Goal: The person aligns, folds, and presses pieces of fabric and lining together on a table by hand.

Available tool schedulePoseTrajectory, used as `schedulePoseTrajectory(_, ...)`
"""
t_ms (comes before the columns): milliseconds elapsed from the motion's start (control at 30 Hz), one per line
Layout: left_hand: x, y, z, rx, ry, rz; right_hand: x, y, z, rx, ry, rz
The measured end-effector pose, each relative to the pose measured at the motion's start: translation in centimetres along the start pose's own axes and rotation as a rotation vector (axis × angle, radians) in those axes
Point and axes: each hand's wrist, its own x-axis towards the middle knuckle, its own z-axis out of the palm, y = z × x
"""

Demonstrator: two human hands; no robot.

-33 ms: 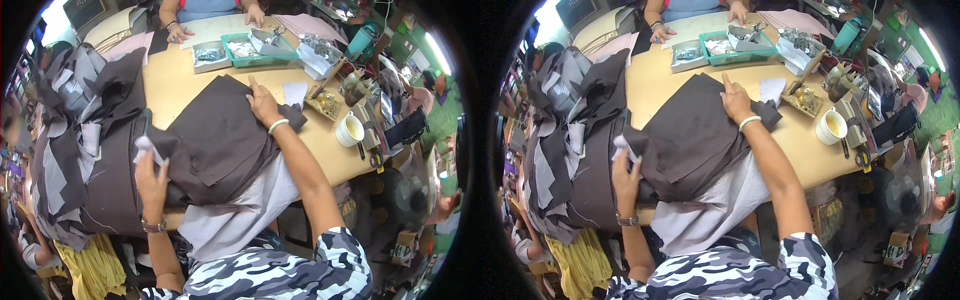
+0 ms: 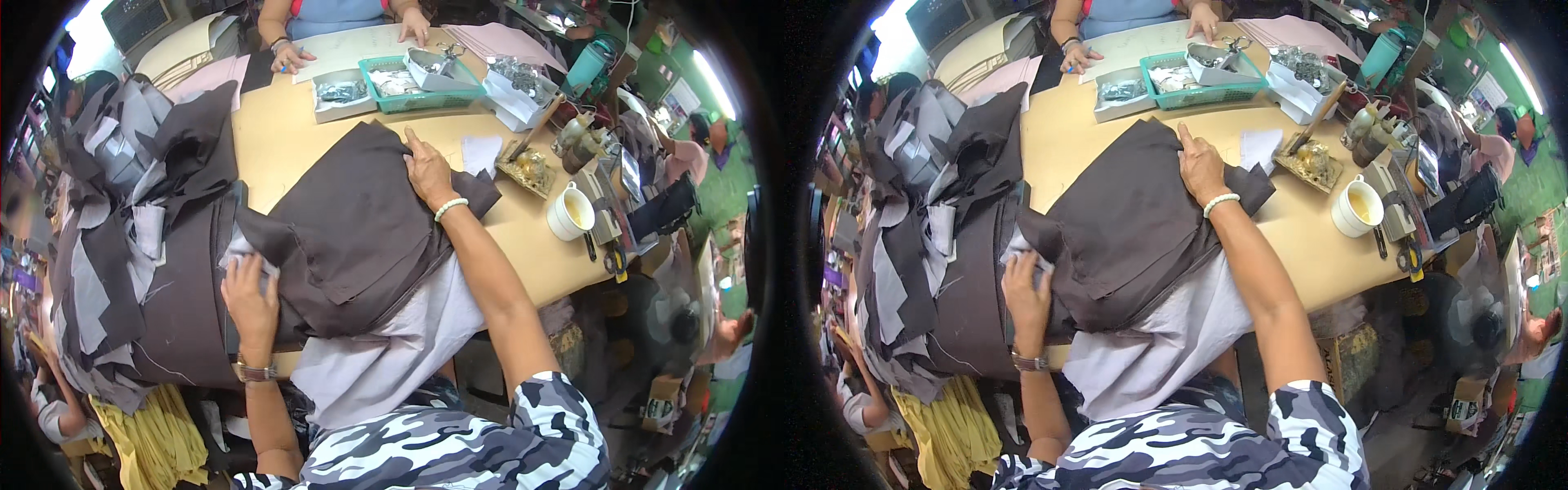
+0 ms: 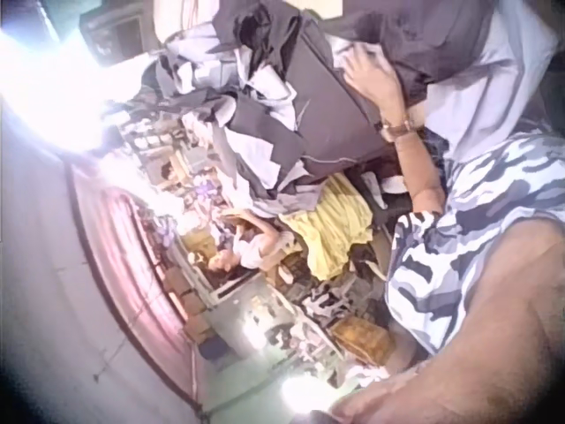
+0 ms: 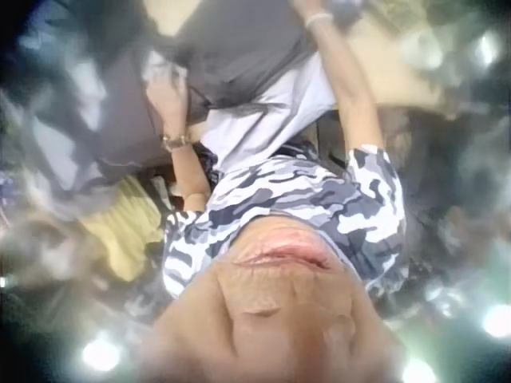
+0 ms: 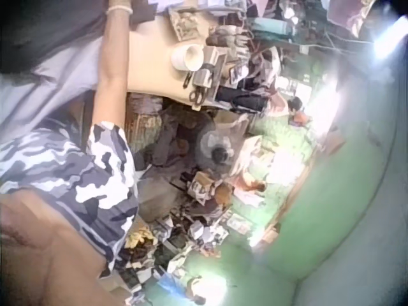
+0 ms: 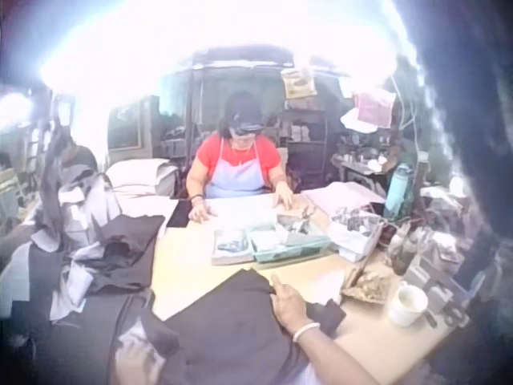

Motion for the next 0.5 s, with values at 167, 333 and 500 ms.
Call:
schedulePoseTrajectory(167,0.2,-1.1,0.2,-0.006,0.027,0.027,-0.3,-1.1,-1.1,0.101,0.165,0.009)
schedulePoseTrajectory(333,4.7,-2.1,-4.0,-0.027,0.234,0.039,1.3,-2.0,-4.1,0.231,0.478,-0.109)
schedulePoseTrajectory(500,10.9,-3.1,-9.3,-0.168,0.395,-0.076,4.2,-2.3,-9.4,0.844,0.654,0.057)
